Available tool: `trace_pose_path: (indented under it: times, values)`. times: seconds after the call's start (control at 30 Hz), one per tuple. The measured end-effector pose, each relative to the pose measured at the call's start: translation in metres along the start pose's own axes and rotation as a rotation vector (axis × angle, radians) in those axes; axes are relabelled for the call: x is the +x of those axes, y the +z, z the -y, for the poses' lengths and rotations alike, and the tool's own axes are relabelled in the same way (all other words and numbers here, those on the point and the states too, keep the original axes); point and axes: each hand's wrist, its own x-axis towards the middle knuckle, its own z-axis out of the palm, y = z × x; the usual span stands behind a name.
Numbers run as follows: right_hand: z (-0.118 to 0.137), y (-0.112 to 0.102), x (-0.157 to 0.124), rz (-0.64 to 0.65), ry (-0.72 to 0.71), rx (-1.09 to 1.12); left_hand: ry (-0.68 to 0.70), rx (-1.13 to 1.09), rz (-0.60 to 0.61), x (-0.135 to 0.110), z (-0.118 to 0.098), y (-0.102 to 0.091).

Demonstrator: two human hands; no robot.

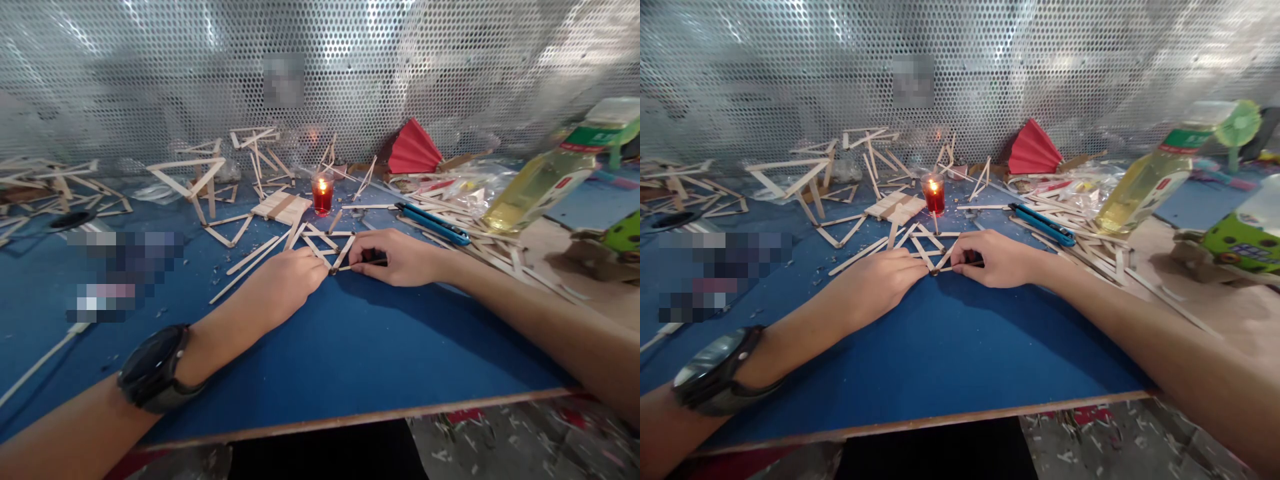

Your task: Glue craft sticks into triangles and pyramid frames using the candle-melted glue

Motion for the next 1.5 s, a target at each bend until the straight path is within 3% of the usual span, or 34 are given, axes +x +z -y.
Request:
trace_pose_path:
  times: [0.3, 0.83, 1.0, 1.3, 1.5]
  values:
    - [-0.003, -0.005, -0.001, -0.035, 0.02, -0.084, 0.014, 0.005, -0.029, 0.0, 0.0, 0.003]
    - [-0.015, -0.01, -0.004, -0.176, 0.352, -0.37, 0.005, -0.022, -0.017, 0.0, -0.001, -0.001]
    - [-0.01, -0.009, -0.003, -0.139, 0.31, -0.404, -0.026, -0.055, -0.014, 0.0, -0.002, -0.003]
    - [-0.006, -0.008, -0.004, -0.135, 0.153, -0.278, -0.014, -0.023, -0.02, -0.002, -0.001, 0.0]
    - [-0.005, -0.005, -0.004, -0.148, 0.141, -0.287, -0.016, -0.038, -0.023, 0.0, -0.002, -0.002]
